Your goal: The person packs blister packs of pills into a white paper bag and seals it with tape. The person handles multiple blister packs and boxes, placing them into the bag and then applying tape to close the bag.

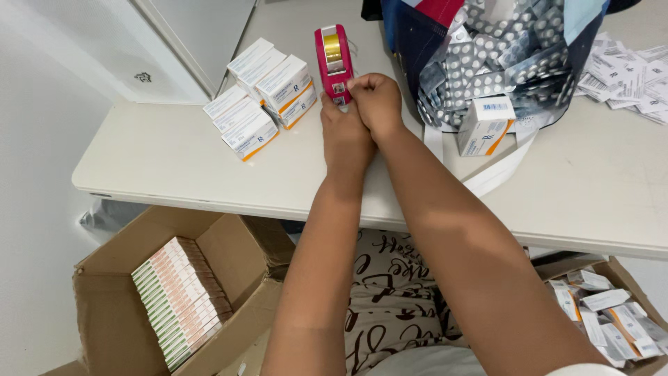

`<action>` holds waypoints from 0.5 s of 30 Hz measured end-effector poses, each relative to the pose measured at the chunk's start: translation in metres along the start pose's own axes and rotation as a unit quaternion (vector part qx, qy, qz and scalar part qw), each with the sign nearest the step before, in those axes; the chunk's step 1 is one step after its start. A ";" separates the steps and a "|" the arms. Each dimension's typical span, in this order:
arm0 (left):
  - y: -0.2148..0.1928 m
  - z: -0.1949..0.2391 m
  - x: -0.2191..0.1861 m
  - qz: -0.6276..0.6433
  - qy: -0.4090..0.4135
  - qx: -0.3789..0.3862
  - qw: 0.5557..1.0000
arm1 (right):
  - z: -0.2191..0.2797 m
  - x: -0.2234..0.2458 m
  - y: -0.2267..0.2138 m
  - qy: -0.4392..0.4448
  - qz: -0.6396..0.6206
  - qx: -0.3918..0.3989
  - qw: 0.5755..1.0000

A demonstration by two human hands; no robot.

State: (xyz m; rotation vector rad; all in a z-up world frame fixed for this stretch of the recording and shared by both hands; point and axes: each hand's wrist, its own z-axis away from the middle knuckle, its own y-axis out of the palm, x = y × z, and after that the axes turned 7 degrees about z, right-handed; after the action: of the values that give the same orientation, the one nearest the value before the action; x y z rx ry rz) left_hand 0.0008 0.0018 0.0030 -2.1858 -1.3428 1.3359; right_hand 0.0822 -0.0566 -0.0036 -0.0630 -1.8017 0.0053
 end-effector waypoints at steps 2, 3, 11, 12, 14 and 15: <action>-0.003 0.001 0.003 0.047 -0.023 -0.010 0.999 | 0.009 0.013 -0.001 -0.027 -0.063 0.008 0.998; -0.006 0.002 0.005 0.079 -0.033 -0.023 0.996 | 0.015 0.023 -0.003 -0.047 -0.056 0.018 0.997; -0.038 0.010 -0.022 0.210 0.081 -0.065 0.972 | 0.085 0.116 -0.134 -0.133 0.044 0.201 0.970; -0.042 0.013 -0.028 0.240 0.096 -0.046 0.965 | 0.092 0.121 -0.160 -0.119 0.085 0.149 0.978; -0.047 0.015 -0.043 0.286 0.115 -0.012 0.951 | 0.092 0.127 -0.206 -0.098 0.089 0.064 0.989; -0.046 0.015 -0.054 0.302 0.121 0.004 0.946 | 0.089 0.128 -0.225 -0.093 0.053 0.031 0.994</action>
State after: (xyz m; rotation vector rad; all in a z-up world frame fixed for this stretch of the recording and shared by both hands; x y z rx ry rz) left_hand -0.0466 -0.0198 0.0535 -2.7715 -0.5900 1.1729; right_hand -0.0430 -0.2724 0.1091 -0.1168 -1.9815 0.1470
